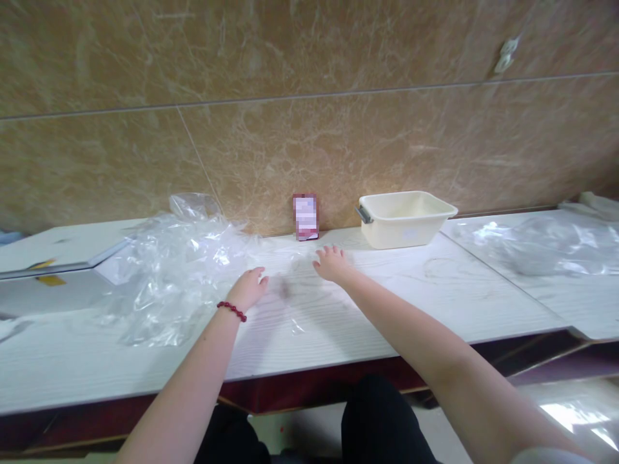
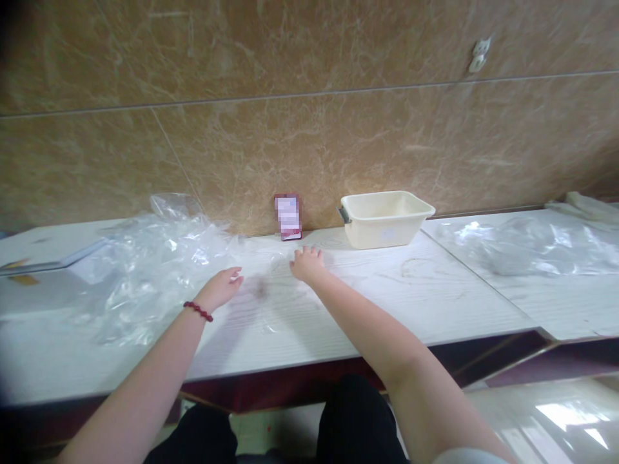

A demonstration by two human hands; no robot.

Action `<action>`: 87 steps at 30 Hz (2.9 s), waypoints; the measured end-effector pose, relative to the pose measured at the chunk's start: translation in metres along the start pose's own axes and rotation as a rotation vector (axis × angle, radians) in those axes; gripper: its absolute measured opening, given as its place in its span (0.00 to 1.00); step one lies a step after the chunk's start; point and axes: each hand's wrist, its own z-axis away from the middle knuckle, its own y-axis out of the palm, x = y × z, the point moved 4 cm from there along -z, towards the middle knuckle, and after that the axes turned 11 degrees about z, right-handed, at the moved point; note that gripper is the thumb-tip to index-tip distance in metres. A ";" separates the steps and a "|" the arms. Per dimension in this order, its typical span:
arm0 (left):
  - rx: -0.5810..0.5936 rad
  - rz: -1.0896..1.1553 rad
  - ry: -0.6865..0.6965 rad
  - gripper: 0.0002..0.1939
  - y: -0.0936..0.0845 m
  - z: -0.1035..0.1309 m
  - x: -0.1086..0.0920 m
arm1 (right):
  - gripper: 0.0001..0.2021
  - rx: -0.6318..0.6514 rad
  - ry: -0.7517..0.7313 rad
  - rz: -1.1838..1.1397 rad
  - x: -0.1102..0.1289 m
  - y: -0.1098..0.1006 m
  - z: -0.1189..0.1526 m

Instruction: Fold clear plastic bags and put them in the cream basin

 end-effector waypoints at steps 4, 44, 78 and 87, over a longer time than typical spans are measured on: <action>0.050 0.000 -0.074 0.17 -0.011 -0.025 0.004 | 0.17 -0.079 -0.086 -0.129 0.017 -0.005 0.005; 0.008 0.182 -0.108 0.08 0.011 -0.022 -0.002 | 0.11 -0.129 -0.416 -0.415 0.030 0.008 0.021; 0.161 0.206 0.361 0.16 -0.001 -0.010 -0.033 | 0.09 -0.119 -0.691 -0.326 0.029 -0.002 0.021; 0.284 -0.002 0.518 0.27 0.020 -0.008 -0.030 | 0.08 -0.079 -0.763 -0.278 0.023 0.002 0.017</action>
